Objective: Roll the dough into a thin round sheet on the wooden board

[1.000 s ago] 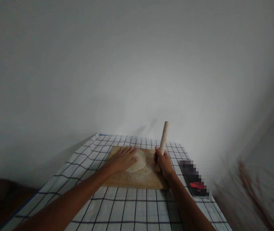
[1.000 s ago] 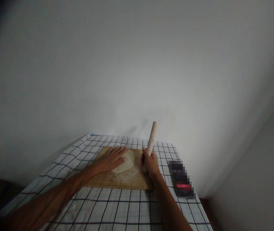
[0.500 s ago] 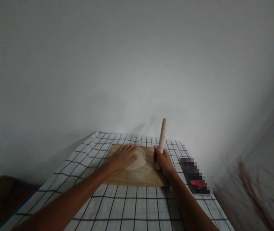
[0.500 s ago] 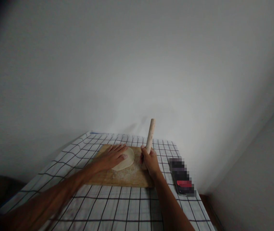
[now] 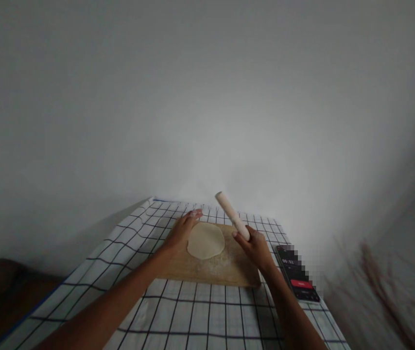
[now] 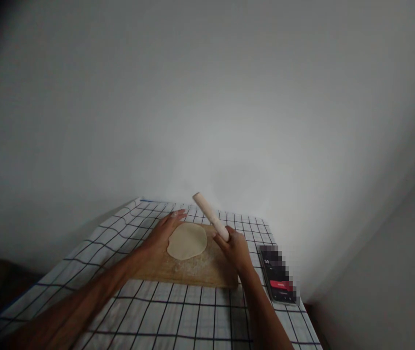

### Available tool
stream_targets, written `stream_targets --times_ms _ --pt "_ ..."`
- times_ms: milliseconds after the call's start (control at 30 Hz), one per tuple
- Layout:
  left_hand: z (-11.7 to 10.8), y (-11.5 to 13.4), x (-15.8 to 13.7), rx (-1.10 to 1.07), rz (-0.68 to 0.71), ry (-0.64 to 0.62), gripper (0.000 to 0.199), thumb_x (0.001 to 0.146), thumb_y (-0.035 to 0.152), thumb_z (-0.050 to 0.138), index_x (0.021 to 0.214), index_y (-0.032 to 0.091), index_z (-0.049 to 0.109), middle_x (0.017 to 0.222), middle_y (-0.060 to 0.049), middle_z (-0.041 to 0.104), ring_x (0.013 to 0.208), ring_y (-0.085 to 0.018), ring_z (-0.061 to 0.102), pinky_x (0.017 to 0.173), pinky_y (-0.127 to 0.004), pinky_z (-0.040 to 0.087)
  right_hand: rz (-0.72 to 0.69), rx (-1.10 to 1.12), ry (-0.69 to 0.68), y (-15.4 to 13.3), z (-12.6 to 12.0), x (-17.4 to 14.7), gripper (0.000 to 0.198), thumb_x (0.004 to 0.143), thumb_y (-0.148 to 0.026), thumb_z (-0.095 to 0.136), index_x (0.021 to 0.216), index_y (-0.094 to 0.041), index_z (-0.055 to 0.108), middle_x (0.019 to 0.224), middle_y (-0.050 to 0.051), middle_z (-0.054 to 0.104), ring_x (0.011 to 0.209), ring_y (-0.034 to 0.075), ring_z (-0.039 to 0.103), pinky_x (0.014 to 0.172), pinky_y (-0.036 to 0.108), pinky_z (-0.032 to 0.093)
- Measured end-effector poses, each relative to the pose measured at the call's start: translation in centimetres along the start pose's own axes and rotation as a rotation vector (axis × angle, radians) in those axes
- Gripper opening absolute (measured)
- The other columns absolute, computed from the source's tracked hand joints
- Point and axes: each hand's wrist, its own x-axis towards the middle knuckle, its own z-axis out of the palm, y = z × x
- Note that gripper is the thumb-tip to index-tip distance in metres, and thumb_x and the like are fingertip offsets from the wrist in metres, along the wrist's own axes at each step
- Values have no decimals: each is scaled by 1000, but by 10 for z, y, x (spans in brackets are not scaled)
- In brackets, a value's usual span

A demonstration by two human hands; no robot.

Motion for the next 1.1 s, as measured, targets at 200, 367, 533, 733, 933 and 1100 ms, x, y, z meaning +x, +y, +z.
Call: stream_targets --times_ms 200,367,533,733,933,1100 --pt "-8 7 -4 -336 -129 135 58 96 58 35 114 14 68 118 -12 73 114 -25 66 100 -41 51 -108 -313 -161 -5 1 -6 29 80 -54 73 77 -25 72 72 1 68 62 16 55 55 27 26" --pt "-15 29 -14 -111 0 48 44 94 54 45 99 19 71 102 -5 76 97 -24 69 85 -34 54 -144 -260 -237 -22 5 -11 34 87 -58 66 82 -26 75 81 3 70 69 17 59 61 27 32" --pt "-13 30 -20 249 182 -75 27 93 36 49 101 23 71 106 -4 74 104 -24 65 96 -37 48 -137 -254 -268 -27 8 -12 36 96 -55 56 84 -26 75 83 4 70 72 18 60 64 29 34" --pt "-9 24 -25 451 234 -101 29 89 26 50 111 22 69 117 -5 70 114 -24 60 105 -39 43 -176 -461 -183 -15 17 -10 36 105 -40 39 92 -24 70 97 8 68 95 22 60 81 32 42" --pt "-6 21 -22 534 184 -108 30 95 28 46 114 20 68 116 -8 72 114 -23 62 105 -38 42 -150 -596 -172 -5 25 -4 32 105 -33 35 111 -24 65 120 7 65 116 22 55 98 36 42" --pt "-5 20 -24 636 170 -113 32 95 28 47 119 19 66 120 -10 71 117 -26 61 108 -41 38 -131 -637 -240 -4 25 5 36 106 -32 31 120 -24 63 129 5 63 122 21 54 101 36 42"
